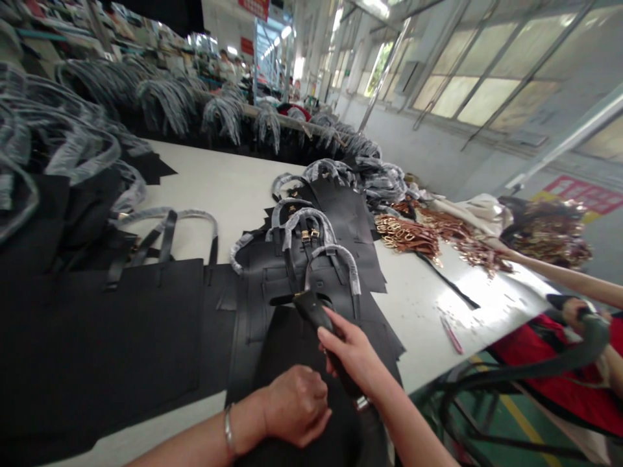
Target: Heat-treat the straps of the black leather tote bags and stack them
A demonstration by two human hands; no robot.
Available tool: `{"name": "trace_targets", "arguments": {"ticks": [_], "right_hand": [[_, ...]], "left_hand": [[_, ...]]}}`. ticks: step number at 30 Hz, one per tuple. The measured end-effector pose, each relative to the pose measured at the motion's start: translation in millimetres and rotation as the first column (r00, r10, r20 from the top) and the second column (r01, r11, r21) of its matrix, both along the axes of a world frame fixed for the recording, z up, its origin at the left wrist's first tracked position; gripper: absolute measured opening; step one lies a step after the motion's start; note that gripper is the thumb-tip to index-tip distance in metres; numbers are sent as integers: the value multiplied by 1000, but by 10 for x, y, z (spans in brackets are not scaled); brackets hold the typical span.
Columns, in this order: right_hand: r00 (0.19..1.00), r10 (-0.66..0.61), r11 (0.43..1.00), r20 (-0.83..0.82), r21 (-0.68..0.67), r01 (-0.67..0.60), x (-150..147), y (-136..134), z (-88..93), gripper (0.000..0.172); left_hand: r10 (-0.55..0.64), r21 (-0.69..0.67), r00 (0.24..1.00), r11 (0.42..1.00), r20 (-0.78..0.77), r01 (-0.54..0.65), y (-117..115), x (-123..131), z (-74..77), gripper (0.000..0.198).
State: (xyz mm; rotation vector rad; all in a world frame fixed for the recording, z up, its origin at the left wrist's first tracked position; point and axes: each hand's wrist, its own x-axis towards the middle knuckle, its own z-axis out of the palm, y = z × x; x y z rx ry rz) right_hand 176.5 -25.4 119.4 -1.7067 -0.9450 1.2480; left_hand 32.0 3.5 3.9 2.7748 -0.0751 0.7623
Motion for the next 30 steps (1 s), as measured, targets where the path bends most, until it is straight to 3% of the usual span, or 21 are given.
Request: {"name": "trace_targets", "arguments": {"ticks": [4, 7, 8, 10, 12, 13, 14, 17, 21, 23, 25, 28, 30], "right_hand": [[978, -206, 977, 43, 60, 204, 241, -207, 92, 76], [960, -272, 962, 69, -15, 273, 392, -461, -78, 79], [954, -291, 956, 74, -29, 293, 422, -547, -178, 81], [944, -323, 945, 70, -26, 325, 450, -694, -398, 83], [930, -362, 932, 68, -6, 363, 444, -793, -592, 86], [924, -374, 927, 75, 15, 374, 431, -822, -667, 87], [920, -382, 924, 85, 41, 380, 414, -839, -723, 87], [916, -383, 921, 115, 116, 371, 363, -844, -796, 83], [920, -386, 916, 69, 151, 372, 350, -830, -800, 76], [924, -381, 914, 38, 164, 371, 367, -835, -814, 72], [927, -375, 914, 16, 171, 367, 382, -843, -838, 70], [927, -375, 913, -7, 173, 371, 386, -842, -860, 69], [924, -381, 908, -25, 177, 380, 376, -834, -860, 70]], "left_hand": [[76, -159, 997, 984, -21, -79, 78, 13, 91, 19], [329, -287, 944, 903, -19, -321, 304, 132, 220, 19], [448, -302, 893, 846, -44, -439, 414, 187, 271, 25], [638, -335, 750, 678, -175, -655, 666, 296, 370, 31], [694, -369, 635, 523, -339, -769, 915, 380, 441, 27], [681, -387, 615, 483, -398, -786, 1024, 408, 460, 21], [656, -407, 618, 469, -434, -784, 1117, 427, 467, 17], [559, -487, 697, 500, -450, -716, 1285, 435, 425, 10], [400, -668, 833, 503, -383, -549, 1308, 387, 348, 13], [324, -765, 892, 470, -315, -441, 1287, 365, 353, 13], [254, -857, 936, 397, -242, -329, 1281, 356, 394, 16], [181, -965, 974, 199, -138, -174, 1332, 371, 492, 33], [164, -985, 980, 115, -113, -132, 1398, 394, 551, 31]]}}
